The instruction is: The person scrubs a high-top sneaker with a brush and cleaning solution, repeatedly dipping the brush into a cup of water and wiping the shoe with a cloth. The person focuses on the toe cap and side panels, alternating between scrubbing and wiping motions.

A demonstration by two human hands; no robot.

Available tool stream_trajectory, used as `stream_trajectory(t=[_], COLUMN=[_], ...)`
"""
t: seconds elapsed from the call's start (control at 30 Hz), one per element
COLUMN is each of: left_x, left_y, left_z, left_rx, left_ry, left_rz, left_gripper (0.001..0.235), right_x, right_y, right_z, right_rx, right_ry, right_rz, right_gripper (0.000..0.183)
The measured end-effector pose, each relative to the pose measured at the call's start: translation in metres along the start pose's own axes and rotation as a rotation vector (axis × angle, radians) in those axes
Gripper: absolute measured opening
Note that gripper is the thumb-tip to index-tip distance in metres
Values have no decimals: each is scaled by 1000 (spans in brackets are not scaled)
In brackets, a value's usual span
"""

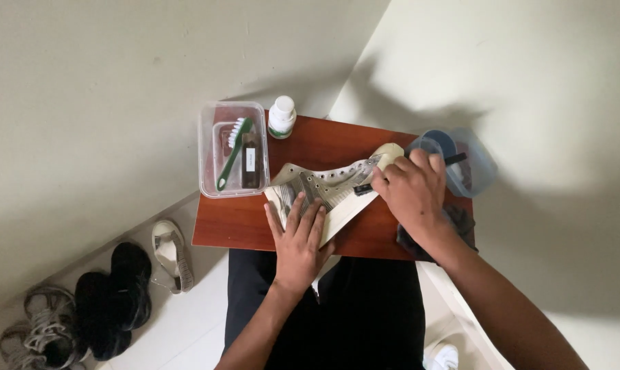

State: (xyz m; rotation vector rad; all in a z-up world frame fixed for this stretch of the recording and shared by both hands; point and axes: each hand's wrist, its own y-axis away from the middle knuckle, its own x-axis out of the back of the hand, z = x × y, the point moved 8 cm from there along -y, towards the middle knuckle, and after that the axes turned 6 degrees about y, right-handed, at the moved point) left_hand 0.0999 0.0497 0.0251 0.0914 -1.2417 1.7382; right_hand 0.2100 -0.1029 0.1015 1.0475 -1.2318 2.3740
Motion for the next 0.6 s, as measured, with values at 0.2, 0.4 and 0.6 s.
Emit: stream_trajectory(t=[0.2,0.4,0.6], left_x=[0,-1,-3], left_y=[0,3,3], left_z=[1,1,1], left_rx=[18,0,1], left_ry=[8,13,5], left_rz=[-12,39,41], left_gripper=[56,53,51], right_x=[-6,8,-2], right_y=[4,4,8], right_z=[-17,-36,-41], right_rx=[10,65,71], right_ry=[-89,-77,-94], right_rz=[-50,32,8], right_gripper=[36,40,37])
